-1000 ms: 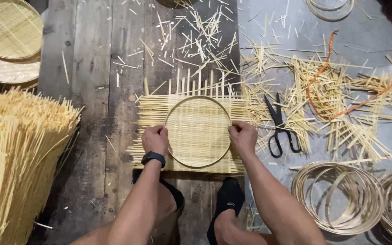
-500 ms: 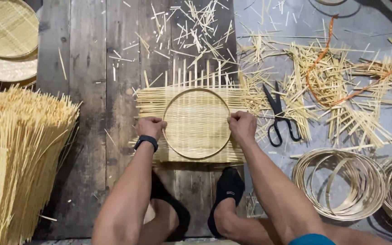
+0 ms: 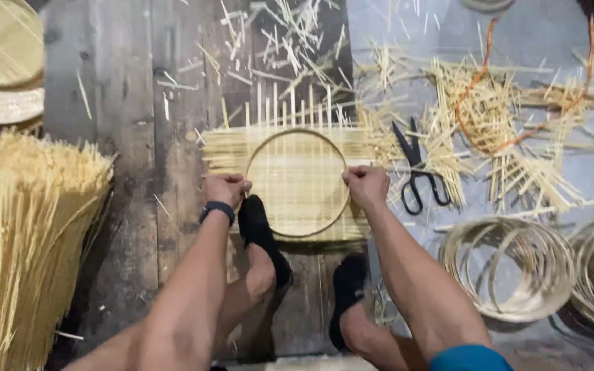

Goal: The person sits on the floor of a bamboo workshop and assembles round bamboo sieves. They lay a woven bamboo mat over a round wooden mold, fold the mat edges down around the mold, trim excess strips with scissors, and press a bent bamboo rim ring around the edge to hold the mat in place, setting finished sieves aside.

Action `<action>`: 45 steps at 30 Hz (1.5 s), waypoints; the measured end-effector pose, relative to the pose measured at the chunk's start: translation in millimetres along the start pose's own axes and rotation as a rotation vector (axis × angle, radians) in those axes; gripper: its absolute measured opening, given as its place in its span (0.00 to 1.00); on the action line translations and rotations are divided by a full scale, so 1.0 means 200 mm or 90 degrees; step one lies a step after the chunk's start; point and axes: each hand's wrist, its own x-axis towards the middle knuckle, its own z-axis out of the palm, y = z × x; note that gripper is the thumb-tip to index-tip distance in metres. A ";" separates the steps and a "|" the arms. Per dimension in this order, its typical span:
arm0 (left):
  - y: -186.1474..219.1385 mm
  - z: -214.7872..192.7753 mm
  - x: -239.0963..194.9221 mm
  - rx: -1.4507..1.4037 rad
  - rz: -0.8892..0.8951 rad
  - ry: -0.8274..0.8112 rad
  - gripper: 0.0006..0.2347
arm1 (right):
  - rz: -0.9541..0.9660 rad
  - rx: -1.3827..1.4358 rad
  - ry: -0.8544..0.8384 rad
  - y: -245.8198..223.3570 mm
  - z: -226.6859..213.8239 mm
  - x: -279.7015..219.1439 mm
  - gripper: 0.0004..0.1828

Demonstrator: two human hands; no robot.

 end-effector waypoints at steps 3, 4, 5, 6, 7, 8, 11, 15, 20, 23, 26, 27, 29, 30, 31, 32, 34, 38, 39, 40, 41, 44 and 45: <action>-0.08 0.01 0.02 -0.032 0.012 0.002 0.08 | 0.012 0.011 -0.034 0.02 0.01 -0.03 0.13; -0.13 0.03 0.01 -0.120 0.008 -0.018 0.07 | 0.022 0.025 -0.053 0.04 0.00 -0.07 0.13; -0.18 0.02 0.01 -0.121 0.008 -0.018 0.07 | 0.022 0.024 -0.052 0.08 0.00 -0.08 0.13; -0.22 0.02 0.01 -0.067 0.009 -0.041 0.06 | 0.031 0.039 -0.063 0.11 -0.01 -0.09 0.13; -0.20 0.01 0.09 -0.017 0.026 -0.055 0.06 | 0.027 0.062 -0.064 0.10 0.01 -0.03 0.13; -0.08 -0.03 0.10 -0.022 0.043 -0.048 0.06 | 0.012 0.069 -0.054 0.06 0.02 0.07 0.13; -0.03 -0.09 -0.02 -0.112 -0.085 -0.108 0.07 | 0.057 0.050 -0.095 0.11 0.01 0.03 0.14; 0.02 -0.08 0.08 -0.023 -0.076 -0.159 0.10 | 0.025 -0.026 -0.122 -0.04 -0.06 -0.03 0.18; 0.57 0.04 -0.01 0.401 0.293 -0.055 0.13 | -0.435 -0.116 -0.098 -0.37 0.08 -0.45 0.44; 0.54 0.26 0.16 0.333 0.750 -0.036 0.15 | -0.608 -0.303 -0.353 -0.50 0.19 -0.63 0.50; 0.50 0.35 0.25 0.260 0.565 -0.071 0.12 | -0.639 -0.366 -0.262 -0.38 0.34 -0.57 0.47; 0.52 0.35 0.21 0.221 0.489 -0.094 0.13 | -0.667 -0.380 -0.234 -0.37 0.33 -0.59 0.45; 0.51 0.35 0.16 0.184 0.409 -0.123 0.14 | -0.689 -0.393 -0.210 -0.33 0.32 -0.64 0.44; 0.50 0.36 0.14 0.215 0.411 -0.123 0.13 | -0.656 -0.374 -0.231 -0.32 0.32 -0.68 0.45; 0.53 0.35 0.18 0.245 0.430 -0.107 0.12 | -0.638 -0.356 -0.232 -0.32 0.35 -0.65 0.47; 0.52 0.36 0.23 0.243 0.444 -0.096 0.12 | -0.647 -0.357 -0.216 -0.36 0.34 -0.61 0.47; 0.44 0.43 0.27 0.195 0.511 -0.037 0.11 | -0.615 -0.351 -0.259 -0.40 0.30 -0.61 0.46; 0.55 0.34 0.08 0.149 0.337 -0.138 0.12 | -0.630 -0.369 -0.235 -0.31 0.31 -0.67 0.42; 0.57 0.34 0.12 0.167 0.406 -0.105 0.11 | -0.659 -0.375 -0.196 -0.32 0.32 -0.64 0.44; 0.59 0.33 0.15 0.184 0.474 -0.072 0.11 | -0.688 -0.381 -0.157 -0.34 0.33 -0.61 0.46; 0.59 0.34 0.17 0.184 0.480 -0.066 0.11 | -0.692 -0.380 -0.150 -0.31 0.36 -0.60 0.46; 0.46 0.35 0.20 0.182 0.470 -0.081 0.12 | -0.709 -0.382 -0.087 -0.29 0.40 -0.68 0.43; 0.41 0.40 0.26 0.174 0.495 -0.080 0.11 | -0.683 -0.418 -0.102 -0.30 0.39 -0.67 0.41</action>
